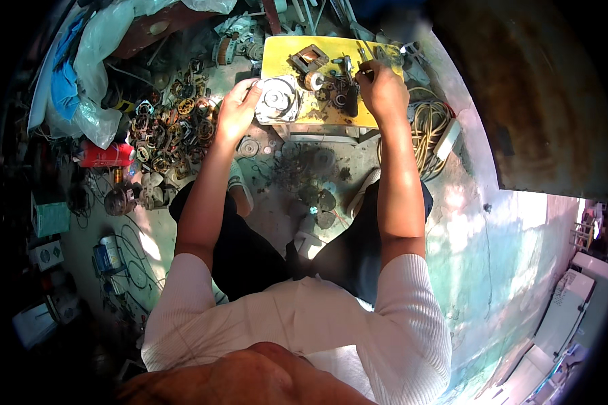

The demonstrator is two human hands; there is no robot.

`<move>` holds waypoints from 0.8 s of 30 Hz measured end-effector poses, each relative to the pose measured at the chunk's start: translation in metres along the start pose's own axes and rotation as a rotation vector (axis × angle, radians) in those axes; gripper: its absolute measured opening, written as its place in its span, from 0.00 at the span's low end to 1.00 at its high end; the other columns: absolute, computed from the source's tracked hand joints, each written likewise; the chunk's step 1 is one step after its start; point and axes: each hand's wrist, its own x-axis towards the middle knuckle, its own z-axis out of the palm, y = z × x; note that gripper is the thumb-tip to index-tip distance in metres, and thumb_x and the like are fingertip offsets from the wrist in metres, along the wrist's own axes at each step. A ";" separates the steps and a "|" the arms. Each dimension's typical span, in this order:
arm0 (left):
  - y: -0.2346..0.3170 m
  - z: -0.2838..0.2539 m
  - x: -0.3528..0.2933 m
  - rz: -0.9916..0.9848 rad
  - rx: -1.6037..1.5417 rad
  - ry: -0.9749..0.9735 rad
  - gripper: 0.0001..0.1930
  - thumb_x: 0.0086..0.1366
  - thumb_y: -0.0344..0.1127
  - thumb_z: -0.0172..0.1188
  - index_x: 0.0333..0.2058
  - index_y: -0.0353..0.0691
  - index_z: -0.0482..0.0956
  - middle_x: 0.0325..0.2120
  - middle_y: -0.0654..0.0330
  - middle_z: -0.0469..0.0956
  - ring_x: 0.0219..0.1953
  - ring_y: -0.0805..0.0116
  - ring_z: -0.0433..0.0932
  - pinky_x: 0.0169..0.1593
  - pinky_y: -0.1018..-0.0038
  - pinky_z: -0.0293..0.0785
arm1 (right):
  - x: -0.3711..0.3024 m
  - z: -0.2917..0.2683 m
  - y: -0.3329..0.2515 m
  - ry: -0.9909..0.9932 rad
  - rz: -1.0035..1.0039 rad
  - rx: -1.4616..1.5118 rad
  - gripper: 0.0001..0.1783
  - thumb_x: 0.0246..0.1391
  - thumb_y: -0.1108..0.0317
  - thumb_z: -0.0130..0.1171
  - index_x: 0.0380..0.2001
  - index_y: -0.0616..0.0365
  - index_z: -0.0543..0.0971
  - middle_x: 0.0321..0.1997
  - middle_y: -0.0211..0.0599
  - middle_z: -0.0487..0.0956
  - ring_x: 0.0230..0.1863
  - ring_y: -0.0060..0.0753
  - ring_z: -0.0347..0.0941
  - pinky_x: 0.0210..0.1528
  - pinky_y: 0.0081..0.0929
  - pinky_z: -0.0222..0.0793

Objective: The person uses pliers and a screwdriver to disassemble small electronic and mechanical components of an appliance, removing wires and screws.

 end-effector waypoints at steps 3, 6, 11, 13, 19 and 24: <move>0.003 0.000 -0.003 0.154 0.458 0.069 0.31 0.64 0.57 0.59 0.54 0.35 0.75 0.58 0.41 0.70 0.59 0.48 0.70 0.61 0.61 0.65 | -0.001 -0.012 -0.002 -0.026 0.098 -0.009 0.15 0.53 0.56 0.60 0.42 0.46 0.83 0.34 0.43 0.84 0.41 0.47 0.80 0.45 0.40 0.73; -0.013 -0.007 0.002 -0.073 0.429 0.028 0.35 0.62 0.59 0.60 0.54 0.31 0.74 0.54 0.40 0.73 0.57 0.47 0.72 0.59 0.62 0.67 | -0.001 -0.015 0.007 -0.011 0.140 -0.020 0.15 0.54 0.55 0.59 0.44 0.43 0.84 0.32 0.42 0.84 0.40 0.45 0.81 0.44 0.38 0.74; -0.017 -0.016 0.003 -0.145 0.272 -0.146 0.39 0.57 0.62 0.64 0.51 0.27 0.75 0.48 0.40 0.78 0.52 0.52 0.77 0.55 0.65 0.70 | -0.002 -0.015 0.015 0.009 0.116 -0.076 0.16 0.54 0.54 0.57 0.43 0.42 0.84 0.33 0.41 0.84 0.41 0.45 0.81 0.45 0.37 0.74; -0.019 -0.009 0.004 -0.153 0.277 -0.110 0.39 0.57 0.62 0.65 0.50 0.26 0.75 0.48 0.40 0.78 0.53 0.52 0.77 0.56 0.65 0.70 | -0.003 -0.015 0.017 0.006 0.118 -0.073 0.16 0.54 0.54 0.57 0.43 0.43 0.84 0.31 0.40 0.84 0.40 0.44 0.81 0.45 0.36 0.74; -0.050 -0.005 0.015 -0.130 0.110 -0.100 0.40 0.57 0.62 0.65 0.50 0.26 0.75 0.50 0.39 0.77 0.55 0.51 0.76 0.57 0.65 0.69 | -0.006 -0.015 0.006 -0.007 0.096 -0.014 0.15 0.54 0.56 0.58 0.43 0.45 0.84 0.21 0.36 0.82 0.32 0.39 0.82 0.40 0.34 0.74; -0.003 0.000 0.003 -0.108 0.296 -0.069 0.28 0.56 0.51 0.67 0.49 0.35 0.79 0.40 0.49 0.83 0.44 0.62 0.82 0.49 0.67 0.74 | -0.008 -0.019 0.012 0.029 0.046 -0.026 0.14 0.56 0.58 0.58 0.42 0.48 0.83 0.25 0.37 0.83 0.21 0.34 0.80 0.31 0.31 0.73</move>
